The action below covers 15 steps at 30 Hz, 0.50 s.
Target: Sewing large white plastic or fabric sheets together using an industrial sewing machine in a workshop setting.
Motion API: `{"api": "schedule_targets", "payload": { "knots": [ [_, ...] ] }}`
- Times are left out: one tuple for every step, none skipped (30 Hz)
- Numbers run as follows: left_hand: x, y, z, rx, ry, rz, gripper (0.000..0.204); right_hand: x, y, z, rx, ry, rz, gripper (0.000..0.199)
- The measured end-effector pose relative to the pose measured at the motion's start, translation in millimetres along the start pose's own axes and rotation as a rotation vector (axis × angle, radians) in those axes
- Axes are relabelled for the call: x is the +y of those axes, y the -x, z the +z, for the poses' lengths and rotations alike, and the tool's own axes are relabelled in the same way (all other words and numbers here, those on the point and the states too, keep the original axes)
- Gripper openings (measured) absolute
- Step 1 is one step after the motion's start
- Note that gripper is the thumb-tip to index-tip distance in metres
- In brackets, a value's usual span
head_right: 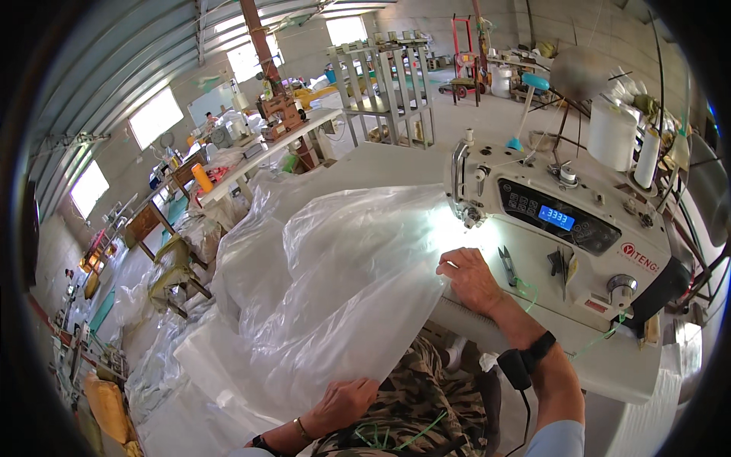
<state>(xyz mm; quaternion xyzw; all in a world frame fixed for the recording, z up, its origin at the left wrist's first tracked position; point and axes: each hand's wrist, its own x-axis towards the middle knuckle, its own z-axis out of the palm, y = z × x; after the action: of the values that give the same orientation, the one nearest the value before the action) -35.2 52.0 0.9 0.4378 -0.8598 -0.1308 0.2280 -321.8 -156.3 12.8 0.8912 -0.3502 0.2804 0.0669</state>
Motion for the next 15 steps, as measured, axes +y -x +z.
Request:
{"api": "schedule_targets", "payload": {
  "knots": [
    [0,0,0,-0.008,0.003,-0.008,0.006,-1,0,-2,0.021,-0.028,0.017,0.031],
    [-1,2,3,-0.003,0.002,-0.009,0.006,-2,0,-3,0.043,-0.055,0.034,0.033],
    [-3,4,7,0.01,-0.002,-0.006,0.006,-2,0,-4,0.043,-0.054,0.029,0.033],
    [-3,6,10,0.023,-0.006,-0.004,0.005,-3,0,-5,0.047,-0.067,0.039,0.034],
    [-3,6,11,0.03,-0.008,-0.005,0.005,-3,0,-5,0.052,-0.079,0.049,0.036],
    [-4,6,11,0.013,0.008,-0.005,0.005,-3,0,-4,0.053,-0.076,0.042,0.036],
    [-4,6,10,-0.005,0.024,-0.006,0.005,-2,2,-2,0.083,-0.091,0.077,0.035],
    [-3,6,9,0.004,0.024,-0.007,0.005,-1,3,-1,0.113,-0.105,0.111,0.034],
    [-1,7,7,-0.076,0.041,-0.032,0.005,0,5,0,0.113,-0.102,0.103,0.034],
    [-1,7,6,-0.156,0.06,-0.057,0.008,1,7,1,0.133,-0.13,0.171,0.034],
    [-3,8,9,-0.149,0.06,-0.06,0.008,1,8,2,0.152,-0.159,0.24,0.035],
    [-6,9,14,-0.079,0.047,-0.017,0.007,1,7,4,0.151,-0.158,0.233,0.035],
    [-7,10,17,-0.009,0.034,0.025,0.007,0,6,5,0.163,-0.13,0.269,0.034],
    [-7,10,18,-0.002,0.036,0.023,0.007,1,6,6,0.175,-0.101,0.305,0.033],
    [-8,10,18,-0.002,0.038,0.025,0.007,1,5,6,0.172,-0.099,0.298,0.033]
  ]
}}
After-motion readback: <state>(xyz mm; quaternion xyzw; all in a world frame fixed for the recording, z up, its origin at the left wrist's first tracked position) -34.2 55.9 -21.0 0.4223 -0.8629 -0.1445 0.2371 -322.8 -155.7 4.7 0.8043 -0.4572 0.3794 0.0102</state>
